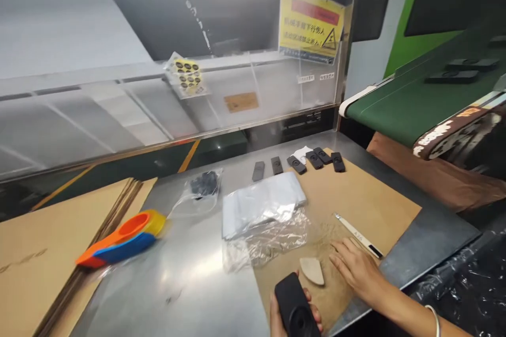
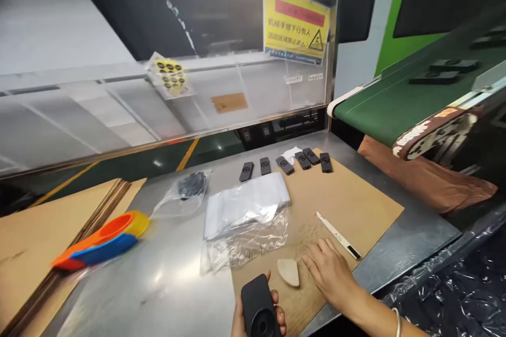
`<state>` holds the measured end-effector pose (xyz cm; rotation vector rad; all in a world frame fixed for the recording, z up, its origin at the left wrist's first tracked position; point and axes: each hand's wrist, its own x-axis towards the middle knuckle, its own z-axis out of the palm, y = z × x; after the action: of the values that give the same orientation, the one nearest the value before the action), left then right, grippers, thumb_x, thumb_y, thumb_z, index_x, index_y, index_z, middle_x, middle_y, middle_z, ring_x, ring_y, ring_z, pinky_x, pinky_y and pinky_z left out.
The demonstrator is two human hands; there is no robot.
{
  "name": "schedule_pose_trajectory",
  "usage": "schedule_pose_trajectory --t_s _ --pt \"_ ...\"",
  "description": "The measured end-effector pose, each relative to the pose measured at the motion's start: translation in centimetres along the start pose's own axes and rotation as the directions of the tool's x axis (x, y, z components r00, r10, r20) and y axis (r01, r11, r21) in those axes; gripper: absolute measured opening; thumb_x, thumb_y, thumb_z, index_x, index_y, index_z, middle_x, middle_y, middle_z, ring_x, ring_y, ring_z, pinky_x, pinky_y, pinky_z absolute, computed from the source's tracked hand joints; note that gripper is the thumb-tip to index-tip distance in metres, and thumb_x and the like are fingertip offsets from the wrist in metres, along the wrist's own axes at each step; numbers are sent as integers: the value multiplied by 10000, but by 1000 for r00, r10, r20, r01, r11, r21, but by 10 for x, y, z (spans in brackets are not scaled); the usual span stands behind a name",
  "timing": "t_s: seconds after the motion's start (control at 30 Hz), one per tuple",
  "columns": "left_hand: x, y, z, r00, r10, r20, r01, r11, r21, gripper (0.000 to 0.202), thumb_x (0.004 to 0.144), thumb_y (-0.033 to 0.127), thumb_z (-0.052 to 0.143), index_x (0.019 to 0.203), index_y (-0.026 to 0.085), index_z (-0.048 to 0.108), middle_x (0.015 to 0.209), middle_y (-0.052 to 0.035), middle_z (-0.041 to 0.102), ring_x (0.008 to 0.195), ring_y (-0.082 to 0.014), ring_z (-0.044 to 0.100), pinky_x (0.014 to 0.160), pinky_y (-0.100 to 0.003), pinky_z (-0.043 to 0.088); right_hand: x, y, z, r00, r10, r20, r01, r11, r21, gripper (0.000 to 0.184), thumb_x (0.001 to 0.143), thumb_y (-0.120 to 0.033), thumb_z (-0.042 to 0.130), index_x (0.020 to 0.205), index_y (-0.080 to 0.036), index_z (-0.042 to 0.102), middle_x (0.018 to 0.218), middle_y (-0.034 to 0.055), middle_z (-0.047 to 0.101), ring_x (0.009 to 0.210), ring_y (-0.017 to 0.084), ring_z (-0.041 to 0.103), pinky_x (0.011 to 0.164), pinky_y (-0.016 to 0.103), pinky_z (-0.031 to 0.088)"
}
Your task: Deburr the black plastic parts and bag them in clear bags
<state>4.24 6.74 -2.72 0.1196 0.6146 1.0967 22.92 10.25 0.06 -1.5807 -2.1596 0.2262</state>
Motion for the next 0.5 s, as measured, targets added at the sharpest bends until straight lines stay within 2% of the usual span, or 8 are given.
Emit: schedule_pose_trajectory --t_s 0.07,0.13,0.2,0.27,0.33,0.43,0.5 --pt "-9 -5 -9 999 -29 21 29 1000 11 536 740 582 571 1162 251 573 703 -7 640 510 -175 623 454 -284 502 4 -10 17 997 -35 61 34 999 16 229 853 -238 534 1067 -187 596 921 93 601 865 239 568 723 375 504" --pt "-18 -12 -16 998 -55 21 55 998 3 536 753 617 518 1144 256 584 684 -6 638 473 -178 618 423 -288 504 7 -21 37 992 -67 109 64 997 31 342 778 -190 603 1120 -180 589 995 127 589 916 277 544 761 436 491" --pt "-27 -17 -23 997 -67 25 68 997 -40 558 765 650 456 1143 259 583 650 -1 630 420 -174 601 370 -278 485 10 -27 52 987 -86 138 79 995 53 367 758 -131 582 1124 -139 595 1006 160 579 932 296 527 783 475 475" --pt "-35 -22 -30 997 -69 42 73 992 -98 592 766 678 407 1160 267 570 625 4 623 386 -174 591 325 -262 454 11 -27 57 982 -106 156 92 991 95 323 788 -125 532 1102 -113 606 953 152 577 907 274 528 786 453 479" --pt "-44 -23 -36 995 -75 66 83 988 -132 615 771 691 370 1187 275 550 622 3 625 385 -177 597 312 -249 434 9 -28 48 979 -121 163 97 985 144 317 848 -179 486 1146 -120 578 957 129 566 910 239 533 796 403 487" --pt "-58 -19 -40 994 -85 74 94 988 -119 616 788 689 329 1185 274 551 660 -8 647 399 -172 606 315 -231 407 -3 -44 18 973 -171 153 128 959 254 375 914 -239 422 1284 -188 460 1097 104 521 1022 200 512 849 348 474" --pt "-67 -15 -39 989 -137 64 141 989 -55 692 780 713 295 1002 166 658 619 -43 647 385 -160 587 327 -224 383 -12 -65 -2 941 -305 148 234 900 368 411 912 -200 427 1323 -212 407 1151 103 489 1077 198 477 868 339 461"
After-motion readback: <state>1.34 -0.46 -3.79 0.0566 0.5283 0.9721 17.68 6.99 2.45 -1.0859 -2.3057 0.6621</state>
